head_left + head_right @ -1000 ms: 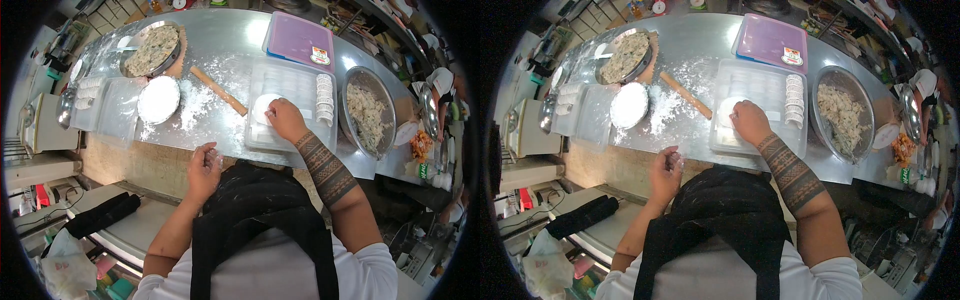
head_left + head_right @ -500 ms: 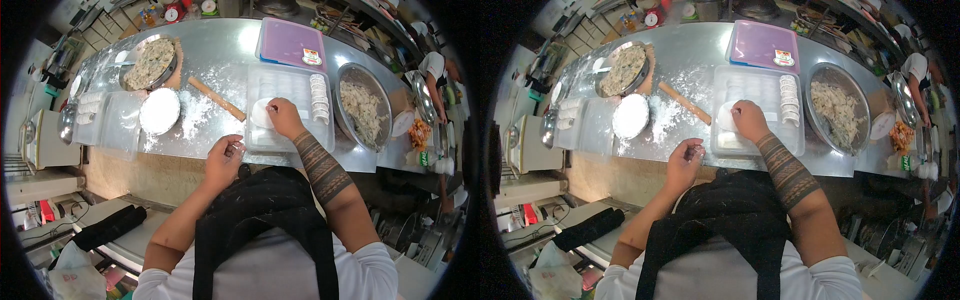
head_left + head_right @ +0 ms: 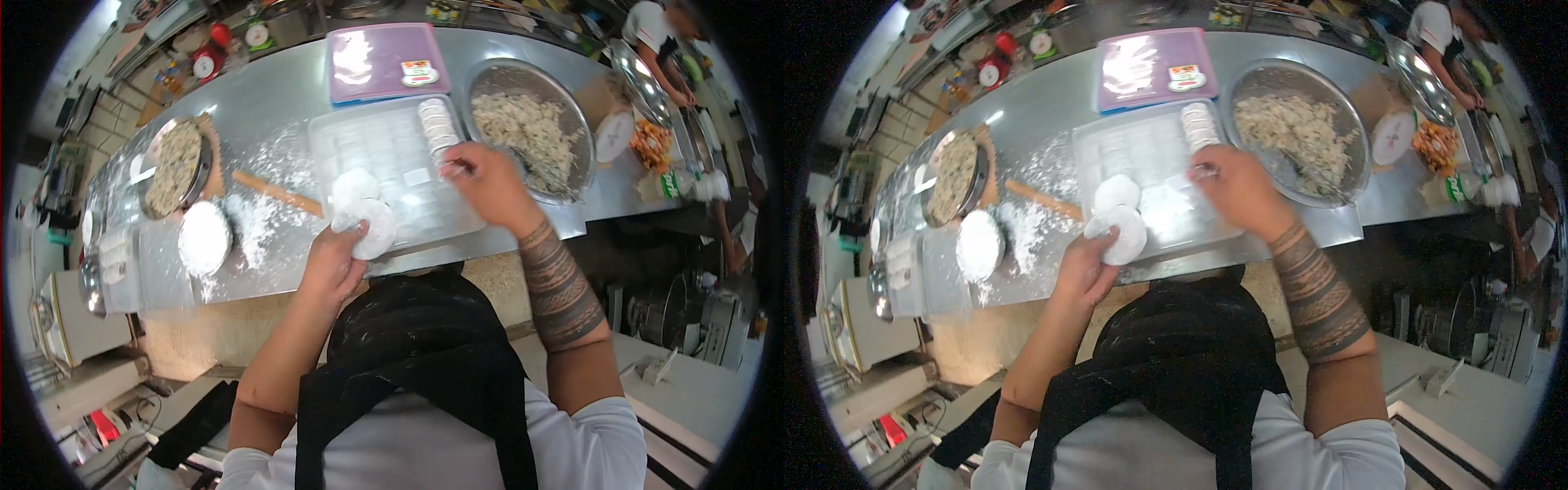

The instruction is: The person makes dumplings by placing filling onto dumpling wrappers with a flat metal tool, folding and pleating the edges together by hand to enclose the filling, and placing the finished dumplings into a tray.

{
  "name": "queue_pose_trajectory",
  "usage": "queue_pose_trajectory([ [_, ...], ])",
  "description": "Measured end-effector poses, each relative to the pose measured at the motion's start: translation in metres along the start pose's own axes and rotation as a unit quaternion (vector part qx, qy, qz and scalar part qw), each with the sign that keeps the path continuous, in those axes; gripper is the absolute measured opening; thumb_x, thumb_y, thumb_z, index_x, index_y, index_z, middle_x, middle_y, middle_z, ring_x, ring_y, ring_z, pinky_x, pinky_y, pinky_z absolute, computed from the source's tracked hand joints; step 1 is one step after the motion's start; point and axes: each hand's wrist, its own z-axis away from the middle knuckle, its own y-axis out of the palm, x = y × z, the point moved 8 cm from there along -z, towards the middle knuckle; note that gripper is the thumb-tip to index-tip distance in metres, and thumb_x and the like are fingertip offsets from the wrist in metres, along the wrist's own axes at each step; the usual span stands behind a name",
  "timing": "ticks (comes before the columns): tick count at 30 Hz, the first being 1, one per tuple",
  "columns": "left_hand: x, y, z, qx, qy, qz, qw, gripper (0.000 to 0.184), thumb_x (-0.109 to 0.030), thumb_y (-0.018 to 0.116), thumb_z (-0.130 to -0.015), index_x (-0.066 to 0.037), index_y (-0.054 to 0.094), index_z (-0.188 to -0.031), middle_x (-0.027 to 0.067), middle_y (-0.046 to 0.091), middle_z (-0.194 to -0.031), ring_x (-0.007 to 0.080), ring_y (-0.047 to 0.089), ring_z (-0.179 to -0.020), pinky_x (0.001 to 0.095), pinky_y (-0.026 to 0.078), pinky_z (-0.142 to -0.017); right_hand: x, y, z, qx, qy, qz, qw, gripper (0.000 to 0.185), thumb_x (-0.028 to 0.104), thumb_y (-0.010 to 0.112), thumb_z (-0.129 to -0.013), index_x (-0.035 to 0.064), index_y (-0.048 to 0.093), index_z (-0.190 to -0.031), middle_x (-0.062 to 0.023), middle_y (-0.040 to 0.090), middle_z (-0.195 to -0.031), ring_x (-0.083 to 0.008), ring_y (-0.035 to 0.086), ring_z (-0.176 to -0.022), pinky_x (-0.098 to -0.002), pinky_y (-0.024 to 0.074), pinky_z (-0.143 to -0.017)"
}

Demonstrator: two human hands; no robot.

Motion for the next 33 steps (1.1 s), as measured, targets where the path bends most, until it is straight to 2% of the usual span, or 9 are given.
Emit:
queue_pose_trajectory([
  [3, 0.007, 0.024, -0.001, 0.029, 0.013, -0.02, 0.999, 0.04, 0.002, 0.057, -0.099, 0.008, 0.05, -0.138, 0.0177, 0.061, -0.132, 0.0292, 0.061, -0.124, 0.0408, 0.05, -0.108, -0.095, -0.066, 0.008, -0.012, 0.097, 0.234, 0.967, 0.02, 0.018, 0.068, -0.091, 0.0032, 0.071, -0.104, -0.0197, 0.073, -0.101, -0.0389, 0.069, -0.097, -0.0463, 0.0547, -0.087],
  [6, 0.021, 0.045, -0.011, 0.024, -0.006, -0.006, 1.0, 0.046, -0.001, 0.058, -0.099, 0.007, 0.046, -0.142, 0.0208, 0.06, -0.134, 0.033, 0.058, -0.128, 0.0452, 0.046, -0.114, -0.151, -0.098, 0.018, 0.043, 0.128, 0.431, 0.892, 0.019, 0.017, 0.065, -0.089, 0.0047, 0.071, -0.103, -0.0199, 0.073, -0.1, -0.0376, 0.07, -0.099, -0.0468, 0.0554, -0.087],
  [9, 0.031, 0.07, -0.015, -0.026, -0.036, 0.125, 0.991, 0.044, -0.002, 0.058, -0.099, 0.005, 0.046, -0.14, 0.0199, 0.06, -0.132, 0.0339, 0.058, -0.128, 0.0486, 0.047, -0.113, -0.207, -0.112, 0.024, 0.066, 0.145, 0.461, 0.873, 0.02, 0.018, 0.062, -0.093, 0.0014, 0.07, -0.099, -0.0221, 0.073, -0.097, -0.0399, 0.07, -0.094, -0.0499, 0.0551, -0.087],
  [15, 0.063, 0.106, -0.03, -0.055, -0.091, 0.076, 0.991, 0.038, -0.006, 0.058, -0.1, 0.006, 0.048, -0.136, 0.0193, 0.061, -0.128, 0.0341, 0.063, -0.121, 0.0505, 0.051, -0.109, -0.226, -0.13, 0.02, 0.108, 0.122, 0.442, 0.882, 0.022, 0.014, 0.049, -0.098, 0.0053, 0.069, -0.104, -0.0214, 0.073, -0.09, -0.0384, 0.072, -0.094, -0.0479, 0.0581, -0.08],
  [18, 0.088, 0.123, -0.04, -0.023, -0.106, 0.081, 0.991, 0.036, -0.007, 0.058, -0.101, 0.006, 0.05, -0.133, 0.0189, 0.063, -0.124, 0.0334, 0.065, -0.117, 0.0492, 0.053, -0.105, -0.207, -0.138, 0.025, 0.094, 0.094, 0.44, 0.888, 0.019, 0.011, 0.05, -0.097, 0.0053, 0.067, -0.106, -0.0213, 0.071, -0.092, -0.0383, 0.071, -0.095, -0.0465, 0.0587, -0.079],
  [21, 0.11, 0.139, -0.048, 0.001, -0.127, 0.039, 0.991, 0.035, -0.005, 0.058, -0.101, 0.006, 0.051, -0.134, 0.017, 0.064, -0.125, 0.0302, 0.065, -0.117, 0.0463, 0.053, -0.105, -0.188, -0.148, 0.022, 0.011, 0.034, 0.42, 0.907, 0.018, 0.008, 0.052, -0.094, 0.0041, 0.065, -0.107, -0.0218, 0.068, -0.097, -0.0385, 0.071, -0.094, -0.0467, 0.0589, -0.078],
  [24, 0.124, 0.158, -0.056, 0.032, -0.127, 0.054, 0.99, 0.033, -0.005, 0.058, -0.101, 0.005, 0.052, -0.132, 0.0156, 0.065, -0.122, 0.0284, 0.067, -0.114, 0.0452, 0.053, -0.103, -0.189, -0.149, 0.014, 0.004, 0.043, 0.403, 0.914, 0.023, 0.006, 0.054, -0.091, 0.0044, 0.063, -0.112, -0.0229, 0.065, -0.105, -0.0383, 0.069, -0.101, -0.0474, 0.0575, -0.082],
  [27, 0.127, 0.174, -0.058, 0.006, -0.122, 0.036, 0.992, 0.032, -0.005, 0.057, -0.102, 0.006, 0.052, -0.132, 0.0154, 0.065, -0.123, 0.0282, 0.067, -0.113, 0.0453, 0.054, -0.103, -0.201, -0.142, 0.007, -0.022, 0.019, 0.4, 0.916, 0.021, 0.008, 0.054, -0.092, 0.0033, 0.066, -0.109, -0.0232, 0.066, -0.101, -0.0383, 0.07, -0.092, -0.0461, 0.0587, -0.078],
  [33, 0.133, 0.18, -0.066, -0.037, -0.103, 0.062, 0.992, 0.034, -0.005, 0.056, -0.103, 0.007, 0.05, -0.134, 0.0161, 0.063, -0.124, 0.0287, 0.066, -0.115, 0.0458, 0.053, -0.104, -0.23, -0.119, 0.014, 0.116, 0.106, 0.357, 0.921, 0.023, 0.006, 0.053, -0.091, 0.0041, 0.065, -0.111, -0.0238, 0.066, -0.105, -0.0397, 0.068, -0.1, -0.0491, 0.0557, -0.084],
])
